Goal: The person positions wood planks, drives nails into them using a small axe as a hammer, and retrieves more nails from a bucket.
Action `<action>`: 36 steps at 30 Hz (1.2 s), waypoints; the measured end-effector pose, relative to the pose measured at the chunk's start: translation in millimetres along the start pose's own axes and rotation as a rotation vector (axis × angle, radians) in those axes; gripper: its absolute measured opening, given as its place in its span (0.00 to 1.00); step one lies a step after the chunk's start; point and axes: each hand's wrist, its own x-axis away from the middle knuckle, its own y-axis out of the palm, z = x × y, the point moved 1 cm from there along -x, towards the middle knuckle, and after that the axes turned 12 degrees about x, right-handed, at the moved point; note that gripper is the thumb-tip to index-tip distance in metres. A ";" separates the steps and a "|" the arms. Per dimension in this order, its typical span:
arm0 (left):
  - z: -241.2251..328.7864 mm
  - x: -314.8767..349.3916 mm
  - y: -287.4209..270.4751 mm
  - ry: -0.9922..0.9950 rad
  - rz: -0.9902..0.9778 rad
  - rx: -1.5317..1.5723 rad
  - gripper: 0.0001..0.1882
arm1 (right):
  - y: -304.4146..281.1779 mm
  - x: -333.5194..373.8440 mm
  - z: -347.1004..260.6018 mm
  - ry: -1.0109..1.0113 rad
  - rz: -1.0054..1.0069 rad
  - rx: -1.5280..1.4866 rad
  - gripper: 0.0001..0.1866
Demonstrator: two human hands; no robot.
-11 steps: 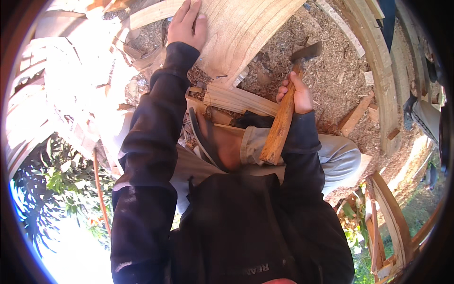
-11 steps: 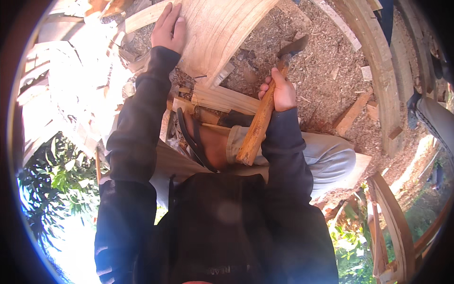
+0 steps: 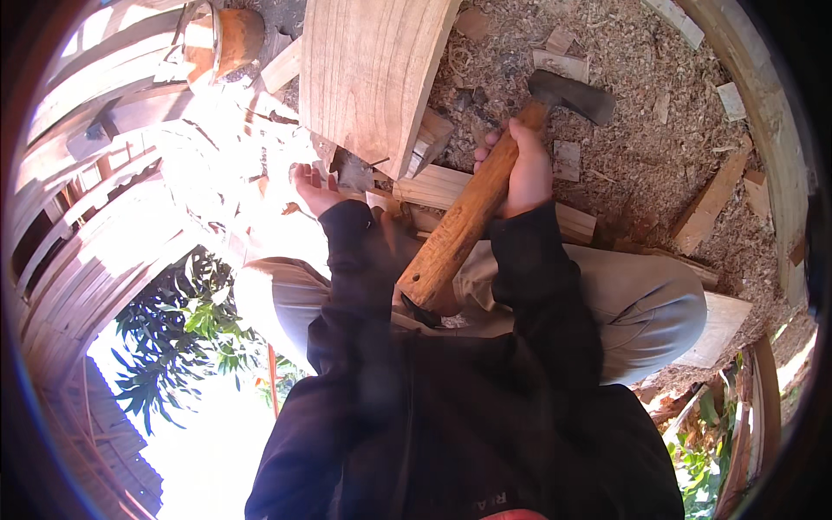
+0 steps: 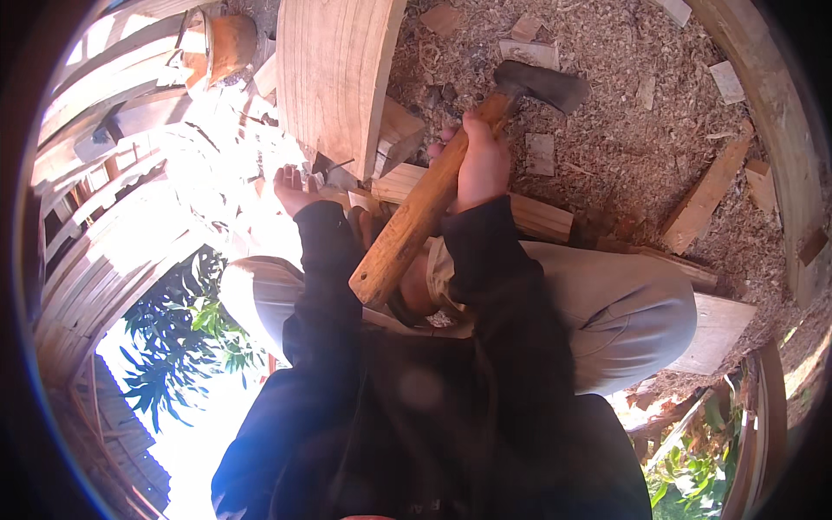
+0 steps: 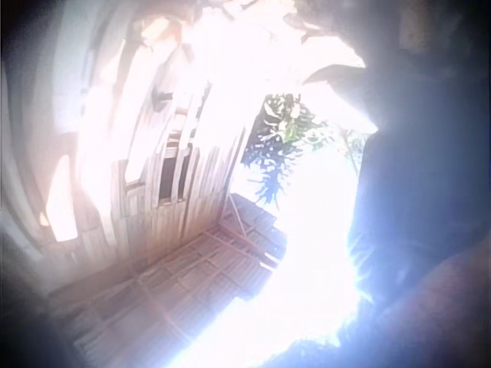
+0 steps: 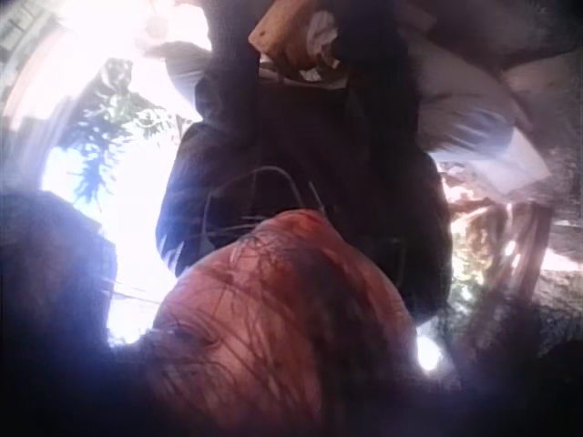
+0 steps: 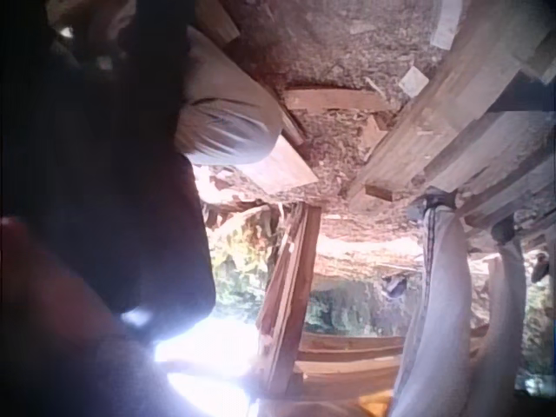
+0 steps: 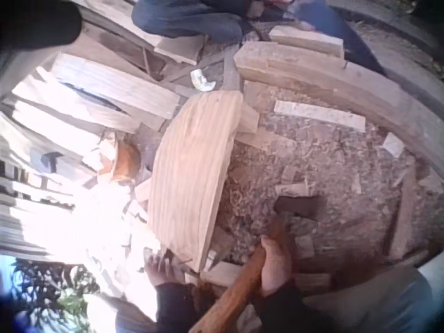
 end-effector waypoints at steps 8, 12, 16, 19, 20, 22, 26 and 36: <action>-17.9 48.1 -13.3 -0.235 -0.209 0.009 0.29 | -3.6 -1.8 19.5 -0.226 0.118 0.237 0.21; -24.8 76.7 -13.6 -0.046 -0.544 -0.187 0.37 | -7.5 -3.9 28.6 -0.289 0.218 0.451 0.22; -31.5 76.6 -1.9 -0.005 -0.768 -0.099 0.49 | -10.5 1.9 32.2 -0.430 0.222 0.504 0.24; -23.1 85.8 4.9 0.106 -0.805 -0.204 0.51 | -12.3 -1.0 30.8 -0.471 0.246 0.519 0.27; -18.2 89.1 3.8 0.218 -0.796 -0.373 0.51 | -14.0 -4.4 32.6 -0.516 0.257 0.556 0.28; -19.7 90.2 7.3 0.463 -0.745 -0.476 0.47 | -20.2 -18.0 38.6 -0.605 0.274 0.601 0.30; -25.2 61.7 2.1 0.752 -0.781 -0.496 0.24 | -22.5 -21.7 40.7 -0.571 0.232 0.616 0.33; 12.4 14.1 44.8 0.533 -0.600 0.077 0.15 | -17.7 -25.4 44.0 -0.816 0.230 0.690 0.20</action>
